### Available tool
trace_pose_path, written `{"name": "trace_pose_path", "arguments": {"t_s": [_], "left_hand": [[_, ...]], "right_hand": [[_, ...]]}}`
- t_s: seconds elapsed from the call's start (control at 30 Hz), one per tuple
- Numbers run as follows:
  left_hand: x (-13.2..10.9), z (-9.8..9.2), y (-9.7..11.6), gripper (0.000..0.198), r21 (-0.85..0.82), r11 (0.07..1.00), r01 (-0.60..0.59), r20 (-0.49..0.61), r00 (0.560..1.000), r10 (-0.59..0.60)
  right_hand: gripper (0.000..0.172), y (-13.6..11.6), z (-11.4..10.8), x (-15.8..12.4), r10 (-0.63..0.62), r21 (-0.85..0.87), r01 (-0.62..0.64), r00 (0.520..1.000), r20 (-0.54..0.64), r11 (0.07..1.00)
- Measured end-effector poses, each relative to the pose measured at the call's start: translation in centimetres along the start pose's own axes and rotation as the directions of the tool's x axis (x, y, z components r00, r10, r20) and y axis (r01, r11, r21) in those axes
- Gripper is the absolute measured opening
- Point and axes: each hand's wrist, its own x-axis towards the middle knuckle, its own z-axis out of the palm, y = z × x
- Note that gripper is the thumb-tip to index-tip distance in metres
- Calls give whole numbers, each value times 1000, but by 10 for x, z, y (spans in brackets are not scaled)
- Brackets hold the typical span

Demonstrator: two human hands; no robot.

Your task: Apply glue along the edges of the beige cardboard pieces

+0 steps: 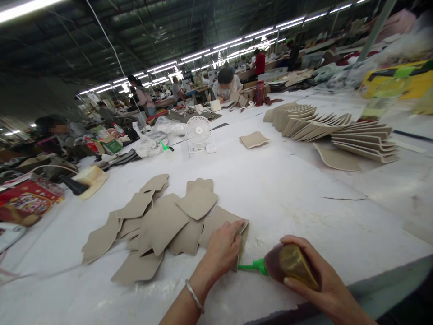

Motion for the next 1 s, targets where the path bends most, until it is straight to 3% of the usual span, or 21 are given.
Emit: {"name": "trace_pose_path", "arguments": {"t_s": [0.13, 0.3, 0.43, 0.57, 0.73, 0.87, 1.0], "left_hand": [[0, 1, -2, 49, -8, 1000, 1, -6, 1000, -1], [0, 1, -1, 49, -4, 1000, 8, 5, 1000, -8], [0, 0, 0, 48, -20, 1000, 2, 6, 1000, -2], [0, -1, -1, 47, -23, 1000, -1, 8, 1000, 1], [-1, 0, -3, 46, -35, 999, -11, 10, 1000, 12], [-1, 2, -5, 46, -28, 999, -25, 2, 1000, 25], [0, 1, -5, 46, -37, 999, -27, -3, 1000, 27]], "right_hand": [[47, -1, -2, 4, 1, -81, -7, 997, -75, 997], [45, 1, 1, 2, -49, -42, 50, 998, 34, 998], [46, 1, 4, 2, -20, -74, 17, 999, -31, 997], [45, -1, 5, 3, -40, -34, 41, 998, 42, 999], [47, 0, 3, 3, -12, -63, 13, 1000, 5, 998], [47, 1, 1, 5, -13, -23, 16, 994, 107, 1000], [47, 1, -2, 7, -17, -32, 19, 997, 73, 999]]}}
